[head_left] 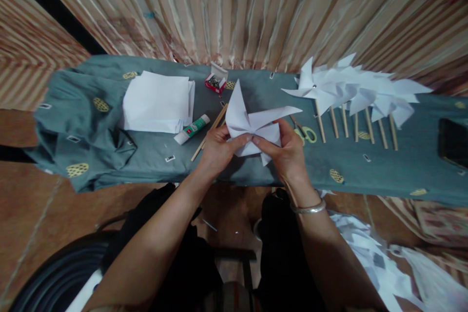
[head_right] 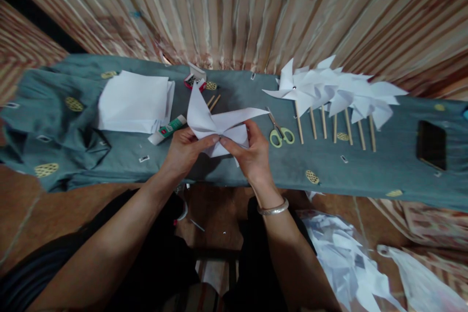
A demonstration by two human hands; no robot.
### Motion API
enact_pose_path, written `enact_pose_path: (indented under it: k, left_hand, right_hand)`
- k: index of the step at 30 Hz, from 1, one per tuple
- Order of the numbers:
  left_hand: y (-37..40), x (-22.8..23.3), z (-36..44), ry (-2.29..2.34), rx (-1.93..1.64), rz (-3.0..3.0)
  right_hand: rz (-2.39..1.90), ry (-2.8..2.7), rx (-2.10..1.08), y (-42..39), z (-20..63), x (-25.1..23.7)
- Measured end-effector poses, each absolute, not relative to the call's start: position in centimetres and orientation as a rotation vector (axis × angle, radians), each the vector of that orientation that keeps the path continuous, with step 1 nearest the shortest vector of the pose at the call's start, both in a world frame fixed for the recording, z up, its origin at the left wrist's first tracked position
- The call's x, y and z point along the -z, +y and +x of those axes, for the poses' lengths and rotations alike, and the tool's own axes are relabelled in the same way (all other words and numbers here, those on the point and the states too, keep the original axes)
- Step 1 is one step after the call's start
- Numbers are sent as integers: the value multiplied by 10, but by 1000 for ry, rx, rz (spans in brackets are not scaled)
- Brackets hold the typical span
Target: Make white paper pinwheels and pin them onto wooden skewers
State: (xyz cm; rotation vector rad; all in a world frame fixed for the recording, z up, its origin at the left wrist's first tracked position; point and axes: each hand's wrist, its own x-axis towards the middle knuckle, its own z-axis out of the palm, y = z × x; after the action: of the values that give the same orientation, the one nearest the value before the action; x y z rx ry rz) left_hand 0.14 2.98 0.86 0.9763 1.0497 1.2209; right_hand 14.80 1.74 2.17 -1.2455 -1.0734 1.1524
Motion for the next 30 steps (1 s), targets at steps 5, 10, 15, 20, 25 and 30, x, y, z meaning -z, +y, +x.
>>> enact_pose_path:
  k: [5, 10, 15, 20, 25, 30]
  left_hand:
    - [30, -9, 1, 1055, -1189, 926]
    - [29, -10, 0, 1106, -1167, 960]
    - [29, -11, -1, 1141, -1169, 977]
    - [29, -9, 0, 1128, -1164, 945]
    - [27, -12, 1, 1141, -1145, 924]
    - [27, -12, -1, 1129, -1142, 933]
  right_hand:
    - [-1219, -1014, -1204, 17, 147, -20]
    - [-1253, -943, -1203, 18, 146, -18]
    - [-1307, -947, -1187, 18, 145, -17]
    - [-1320, -928, -1195, 17, 144, -18]
    - [-1332, -923, -1199, 17, 144, -18]
    - [-1338, -937, -1197, 17, 146, -14]
